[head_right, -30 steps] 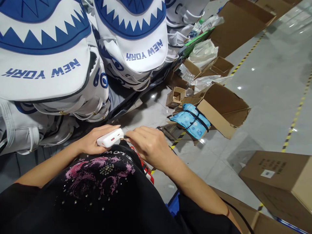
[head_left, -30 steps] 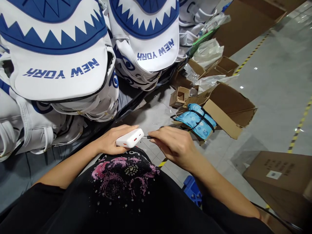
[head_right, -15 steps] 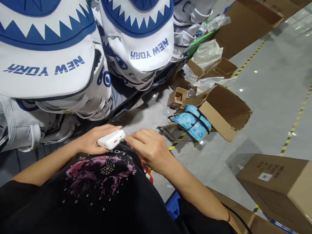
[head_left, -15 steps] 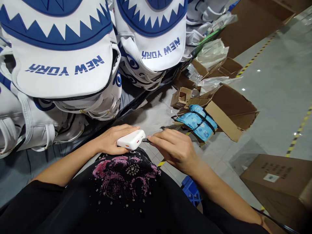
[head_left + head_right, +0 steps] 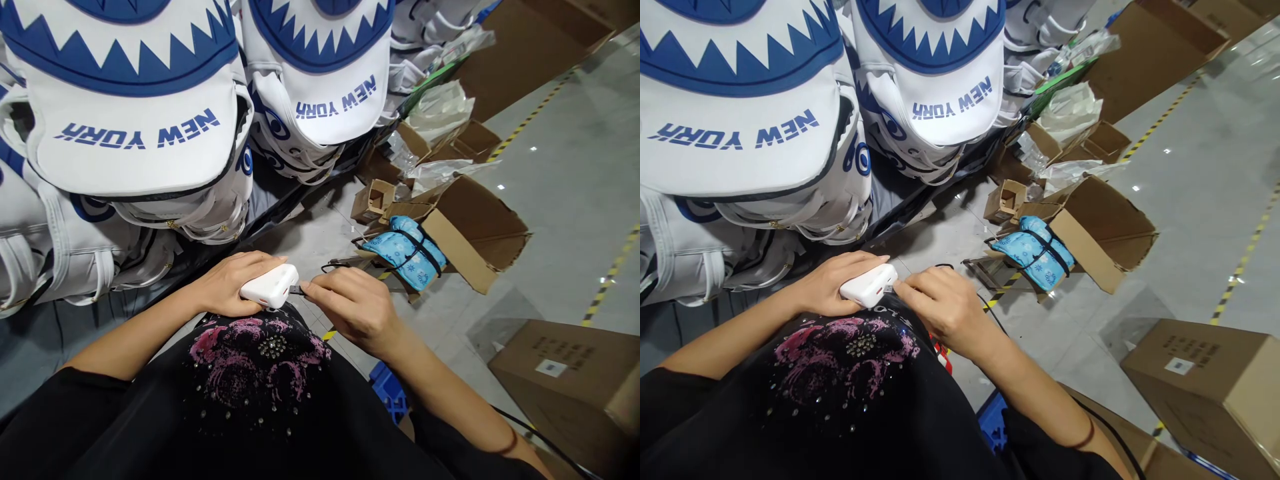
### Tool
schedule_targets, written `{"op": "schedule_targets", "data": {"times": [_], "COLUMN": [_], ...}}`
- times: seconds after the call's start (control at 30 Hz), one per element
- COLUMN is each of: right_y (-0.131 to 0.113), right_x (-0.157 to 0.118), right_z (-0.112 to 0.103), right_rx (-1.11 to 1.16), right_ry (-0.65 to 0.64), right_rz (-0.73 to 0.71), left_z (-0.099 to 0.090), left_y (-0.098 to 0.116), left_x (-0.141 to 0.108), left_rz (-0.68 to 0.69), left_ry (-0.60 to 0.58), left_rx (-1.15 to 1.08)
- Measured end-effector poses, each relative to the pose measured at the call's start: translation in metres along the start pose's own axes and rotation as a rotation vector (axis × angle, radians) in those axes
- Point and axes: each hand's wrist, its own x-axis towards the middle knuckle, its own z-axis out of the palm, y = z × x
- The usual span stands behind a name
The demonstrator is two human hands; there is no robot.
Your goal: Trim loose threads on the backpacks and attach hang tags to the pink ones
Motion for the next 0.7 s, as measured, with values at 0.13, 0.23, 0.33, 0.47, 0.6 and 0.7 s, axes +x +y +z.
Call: {"op": "schedule_targets", "data": {"times": [0.13,0.23,0.33,0.47,0.6,0.7], "right_y": [-0.001,0.002,0.005,0.006,0.006,0.006], "right_x": [-0.001,-0.003,-0.006,-0.012,-0.017,-0.020], "right_z": [0.001,0.005,0.011,0.019,0.025,0.029], "right_rx": [0.064,0.328,0.638,0.870,0.969,1.016], "right_ry": [-0.024,0.014,0.093,0.164,0.206,0.219], "right_rz": [0.005,0.084,0.229,0.379,0.485,0.500], "left_z": [0.000,-0.001,-0.002,-0.004,-0.004,-0.004], "left_y": [0.001,0.004,0.010,0.015,0.016,0.016], "left_x": [-0.001,-0.001,0.000,0.000,0.001,0.001], "left_rz": [-0.014,-0.033,-0.046,-0.042,-0.032,-0.021], "left_ry": [-0.010,-0.012,-0.010,0.010,0.033,0.039], "left_rx": [0.015,0.034,0.040,0.022,-0.036,-0.060]}}
